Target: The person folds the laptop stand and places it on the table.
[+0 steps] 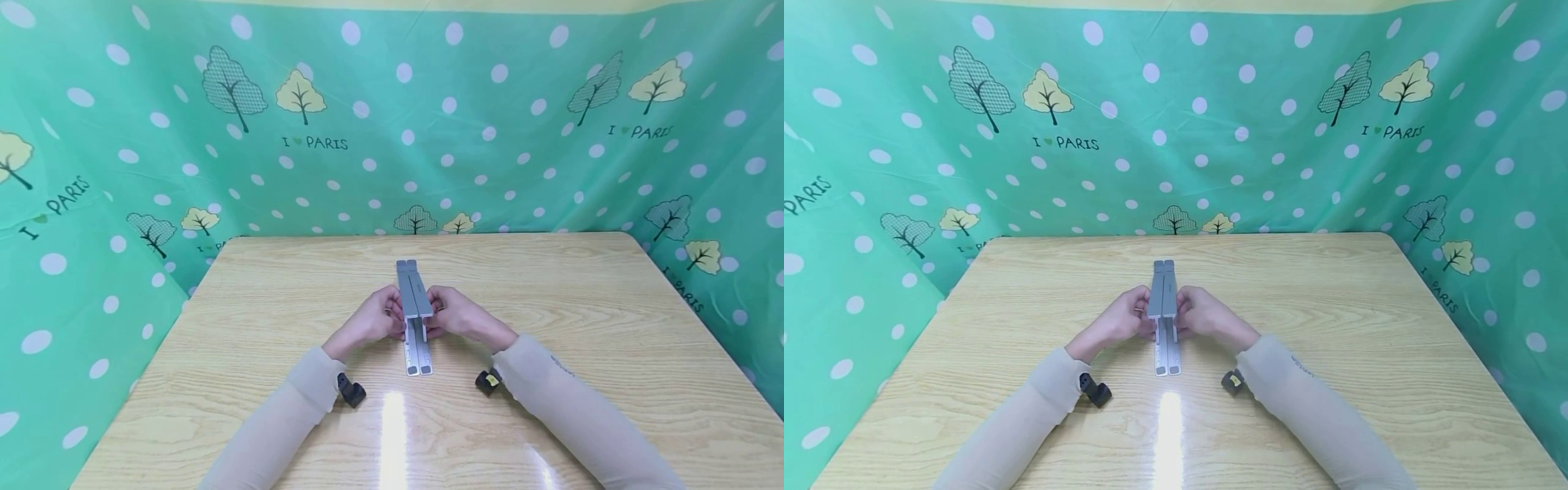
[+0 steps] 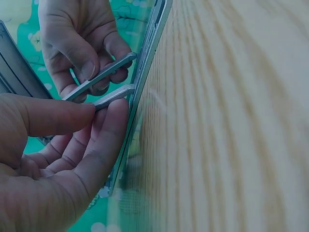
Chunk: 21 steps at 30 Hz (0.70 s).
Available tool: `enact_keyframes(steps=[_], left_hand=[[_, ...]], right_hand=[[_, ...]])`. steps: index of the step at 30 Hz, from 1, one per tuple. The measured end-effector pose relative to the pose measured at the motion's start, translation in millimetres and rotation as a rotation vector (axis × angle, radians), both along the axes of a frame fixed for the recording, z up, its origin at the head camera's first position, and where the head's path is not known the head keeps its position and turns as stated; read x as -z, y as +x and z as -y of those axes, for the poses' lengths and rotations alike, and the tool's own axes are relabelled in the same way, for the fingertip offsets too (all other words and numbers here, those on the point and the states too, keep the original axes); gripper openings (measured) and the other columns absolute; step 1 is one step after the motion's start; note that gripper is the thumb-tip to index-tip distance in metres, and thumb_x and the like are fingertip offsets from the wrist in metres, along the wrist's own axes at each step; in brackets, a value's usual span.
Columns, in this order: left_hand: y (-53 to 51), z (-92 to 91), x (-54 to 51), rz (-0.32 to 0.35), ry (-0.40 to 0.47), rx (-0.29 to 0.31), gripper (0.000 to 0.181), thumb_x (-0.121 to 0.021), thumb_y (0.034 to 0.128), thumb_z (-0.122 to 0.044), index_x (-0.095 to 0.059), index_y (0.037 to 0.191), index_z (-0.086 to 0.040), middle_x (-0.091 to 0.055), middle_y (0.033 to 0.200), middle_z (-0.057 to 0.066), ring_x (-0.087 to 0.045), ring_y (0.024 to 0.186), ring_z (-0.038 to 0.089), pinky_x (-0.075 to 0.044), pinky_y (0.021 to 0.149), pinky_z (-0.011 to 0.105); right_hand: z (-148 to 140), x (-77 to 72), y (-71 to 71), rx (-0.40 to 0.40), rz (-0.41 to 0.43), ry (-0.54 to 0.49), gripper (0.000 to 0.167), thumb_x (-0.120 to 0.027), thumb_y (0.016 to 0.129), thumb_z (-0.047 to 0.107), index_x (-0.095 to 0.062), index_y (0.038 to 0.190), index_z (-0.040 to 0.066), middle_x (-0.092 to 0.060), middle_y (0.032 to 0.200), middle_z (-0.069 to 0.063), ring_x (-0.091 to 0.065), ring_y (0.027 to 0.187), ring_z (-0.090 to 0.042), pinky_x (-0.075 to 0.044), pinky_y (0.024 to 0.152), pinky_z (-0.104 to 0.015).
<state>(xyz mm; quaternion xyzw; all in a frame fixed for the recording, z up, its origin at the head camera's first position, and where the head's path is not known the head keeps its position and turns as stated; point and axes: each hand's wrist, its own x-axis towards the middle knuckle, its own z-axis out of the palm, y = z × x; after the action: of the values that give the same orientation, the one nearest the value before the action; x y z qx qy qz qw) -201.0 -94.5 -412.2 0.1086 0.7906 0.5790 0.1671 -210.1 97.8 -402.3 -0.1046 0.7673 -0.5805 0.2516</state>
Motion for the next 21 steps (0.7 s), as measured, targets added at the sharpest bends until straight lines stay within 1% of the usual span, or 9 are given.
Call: enact_keyframes(steps=[6, 12, 17, 21], left_hand=[[0.6, 0.4, -1.6, -0.019, -0.007, 0.012, 0.035, -0.06, 0.0707, 0.021, -0.05, 0.098, 0.001, -0.056, 0.087, 0.015, -0.061, 0.073, 0.026, -0.059, 0.064, 0.036], [-0.1, 2.3, -3.5, -0.003, 0.017, 0.02, 0.037, -0.06, 0.0697, 0.022, -0.049, 0.099, 0.003, -0.056, 0.088, 0.016, -0.062, 0.072, 0.027, -0.059, 0.065, 0.037], [-0.8, 3.5, -4.8, 0.001, 0.022, 0.009, 0.038, -0.061, 0.07, 0.022, -0.05, 0.1, 0.003, -0.057, 0.088, 0.016, -0.063, 0.071, 0.026, -0.059, 0.064, 0.037], [-1.6, 3.5, -4.3, 0.013, 0.066, -0.013, 0.039, -0.061, 0.0702, 0.023, -0.05, 0.103, 0.004, -0.058, 0.089, 0.02, -0.063, 0.069, 0.025, -0.059, 0.065, 0.041]], right_hand=[[-0.1, -1.3, 1.1, 0.01, 0.002, -0.003, 0.025, -0.054, 0.082, -0.019, -0.048, 0.103, -0.006, -0.051, 0.092, -0.021, -0.067, 0.076, -0.036, -0.059, 0.07, -0.04], [-1.6, -2.3, 1.9, 0.002, 0.003, -0.019, 0.024, -0.054, 0.084, -0.017, -0.047, 0.105, -0.006, -0.052, 0.096, -0.022, -0.067, 0.075, -0.036, -0.059, 0.069, -0.04], [-3.5, -3.5, 1.6, -0.026, 0.021, -0.06, 0.024, -0.053, 0.085, -0.016, -0.046, 0.107, -0.007, -0.053, 0.1, -0.028, -0.066, 0.081, -0.04, -0.058, 0.072, -0.042], [-6.0, -2.8, -0.1, -0.037, 0.042, -0.1, 0.025, -0.053, 0.086, -0.014, -0.046, 0.108, -0.007, -0.054, 0.1, -0.027, -0.064, 0.084, -0.04, -0.058, 0.074, -0.043]])
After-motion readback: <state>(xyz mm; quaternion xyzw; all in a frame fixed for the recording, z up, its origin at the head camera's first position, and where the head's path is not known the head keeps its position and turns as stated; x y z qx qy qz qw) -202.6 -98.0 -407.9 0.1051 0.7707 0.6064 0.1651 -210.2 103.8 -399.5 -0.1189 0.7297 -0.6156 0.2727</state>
